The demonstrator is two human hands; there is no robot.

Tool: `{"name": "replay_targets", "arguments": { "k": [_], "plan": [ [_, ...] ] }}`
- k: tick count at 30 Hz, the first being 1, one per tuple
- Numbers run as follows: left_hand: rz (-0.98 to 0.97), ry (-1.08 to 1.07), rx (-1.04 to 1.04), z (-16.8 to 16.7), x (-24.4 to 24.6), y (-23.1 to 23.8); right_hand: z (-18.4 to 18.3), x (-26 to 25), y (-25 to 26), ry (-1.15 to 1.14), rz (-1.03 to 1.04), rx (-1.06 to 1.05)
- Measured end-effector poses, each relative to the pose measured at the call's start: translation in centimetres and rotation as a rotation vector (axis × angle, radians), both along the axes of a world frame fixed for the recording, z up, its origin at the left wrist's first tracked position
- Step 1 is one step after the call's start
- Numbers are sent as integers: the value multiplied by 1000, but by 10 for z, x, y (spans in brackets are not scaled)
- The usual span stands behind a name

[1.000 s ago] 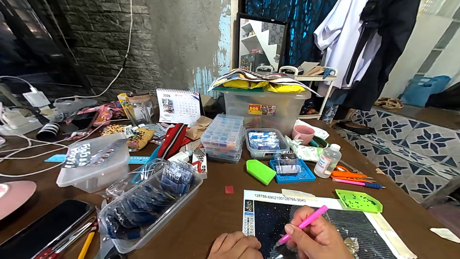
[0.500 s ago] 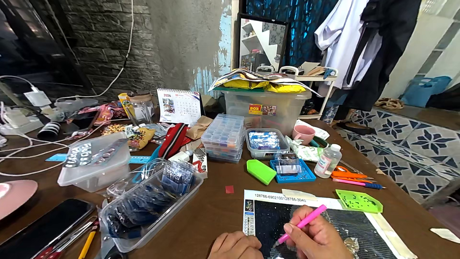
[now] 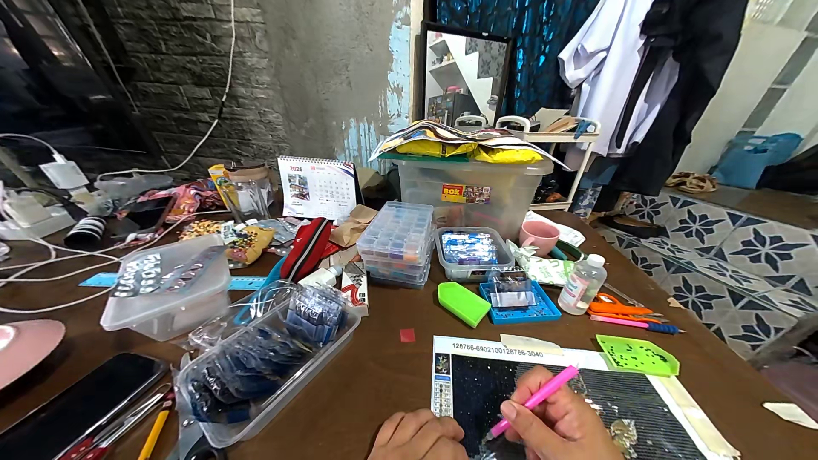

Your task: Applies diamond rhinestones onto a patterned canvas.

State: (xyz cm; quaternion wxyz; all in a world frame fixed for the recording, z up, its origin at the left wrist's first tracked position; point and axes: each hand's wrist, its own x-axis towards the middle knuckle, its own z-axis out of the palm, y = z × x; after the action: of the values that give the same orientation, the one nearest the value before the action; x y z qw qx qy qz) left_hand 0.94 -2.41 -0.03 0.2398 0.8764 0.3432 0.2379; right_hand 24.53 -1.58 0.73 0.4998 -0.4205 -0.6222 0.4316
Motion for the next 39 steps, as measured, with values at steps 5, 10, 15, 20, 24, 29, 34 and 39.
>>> {"name": "replay_targets", "arguments": {
  "k": [5, 10, 15, 20, 24, 29, 34, 39],
  "plan": [
    [10, -7, -11, 1, 1, -1, 1, 0, 0, -24, -28, 5],
    [4, -8, -5, 1, 0, -1, 1, 0, 1, -19, -19, -2],
    [5, -5, -10, 1, 0, -1, -1, 0, 1, -33, -2, 27],
    [7, -5, -13, 1, 0, -1, -4, 2, 3, -112, 37, 133],
    [10, -8, -18, 1, 0, -2, -1, 2, 4, -283, 75, 310],
    [13, 8, -2, 1, 1, -2, 8, -4, -4, -588, 134, 657],
    [5, 16, -6, 1, 1, -1, 5, -4, -5, -626, 137, 725],
    [2, 3, -14, 2, 0, -2, -3, 2, -4, -262, 61, 462]
  ]
}}
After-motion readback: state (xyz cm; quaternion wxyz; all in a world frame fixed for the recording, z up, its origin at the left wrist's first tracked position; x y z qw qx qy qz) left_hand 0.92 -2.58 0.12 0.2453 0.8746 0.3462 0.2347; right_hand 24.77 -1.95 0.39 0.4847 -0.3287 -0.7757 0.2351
